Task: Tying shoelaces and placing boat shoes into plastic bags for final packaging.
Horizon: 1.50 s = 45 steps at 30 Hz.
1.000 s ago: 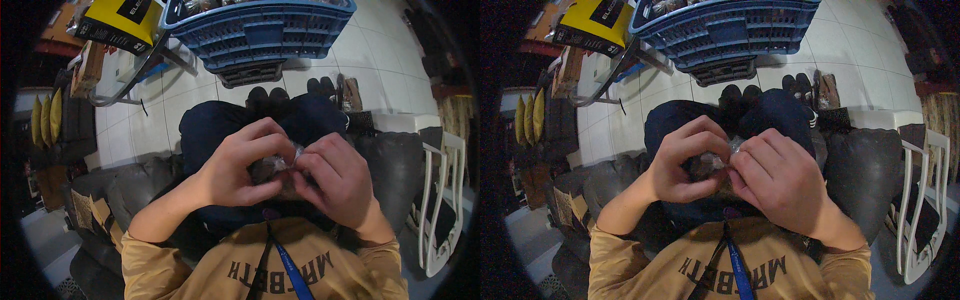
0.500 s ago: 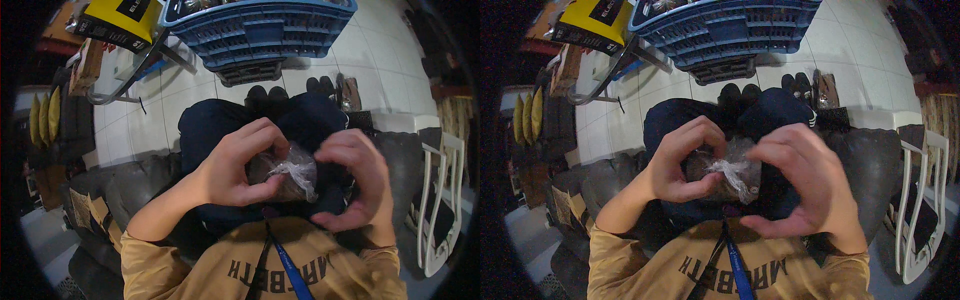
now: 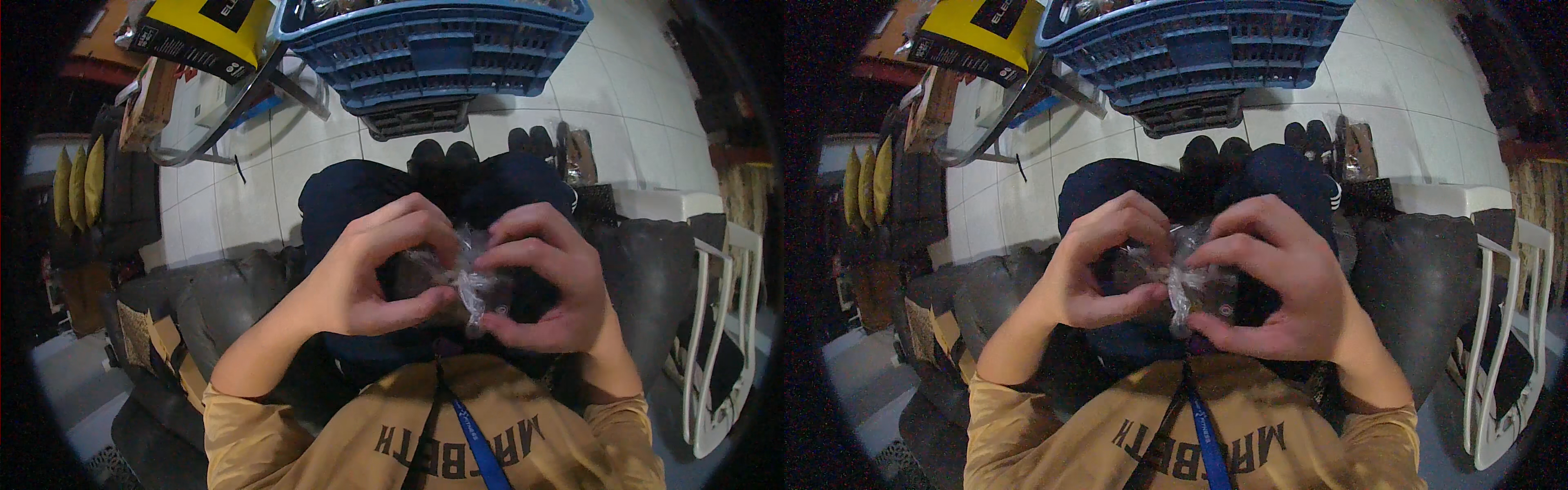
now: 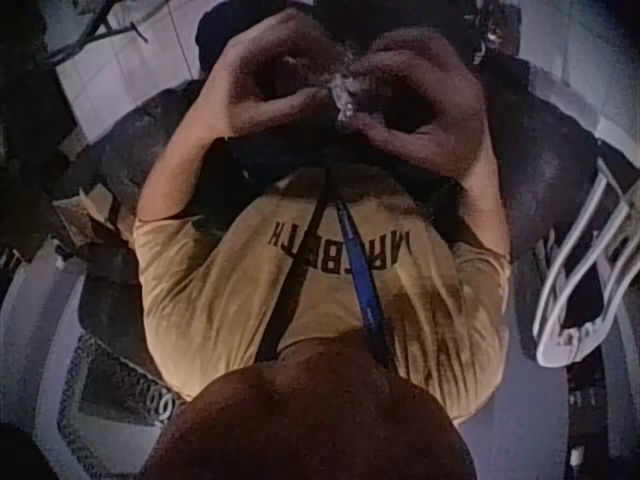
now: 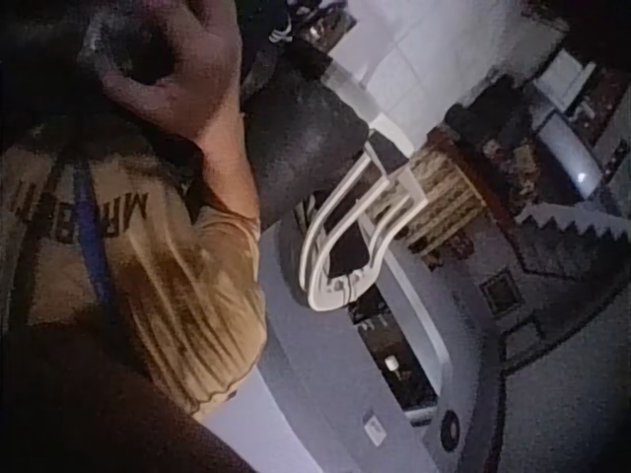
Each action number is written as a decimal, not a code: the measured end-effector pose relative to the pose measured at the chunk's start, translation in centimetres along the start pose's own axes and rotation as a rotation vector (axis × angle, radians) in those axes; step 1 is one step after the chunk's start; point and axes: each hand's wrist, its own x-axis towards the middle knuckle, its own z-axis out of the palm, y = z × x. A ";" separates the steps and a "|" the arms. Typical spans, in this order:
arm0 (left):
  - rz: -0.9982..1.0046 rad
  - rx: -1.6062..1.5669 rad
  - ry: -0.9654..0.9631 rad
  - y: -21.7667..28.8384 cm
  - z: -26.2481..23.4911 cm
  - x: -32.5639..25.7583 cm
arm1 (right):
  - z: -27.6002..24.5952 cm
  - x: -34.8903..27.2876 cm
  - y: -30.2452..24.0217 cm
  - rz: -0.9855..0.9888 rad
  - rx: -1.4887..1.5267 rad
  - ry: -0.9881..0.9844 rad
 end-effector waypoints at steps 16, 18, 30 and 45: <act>-0.460 -0.644 0.260 0.1 1.3 -0.3 | 1.4 -0.6 0.4 -0.301 0.179 0.007; -0.391 -0.703 0.261 -0.1 1.6 -0.9 | 1.7 -0.7 0.5 -0.158 0.291 0.089; -0.196 -0.201 -0.002 -0.4 0.2 -2.4 | 0.2 0.6 1.1 -0.323 0.150 -0.096; -0.145 -0.050 -0.057 0.5 0.5 -2.5 | -0.5 2.4 1.3 -0.268 -0.036 -0.079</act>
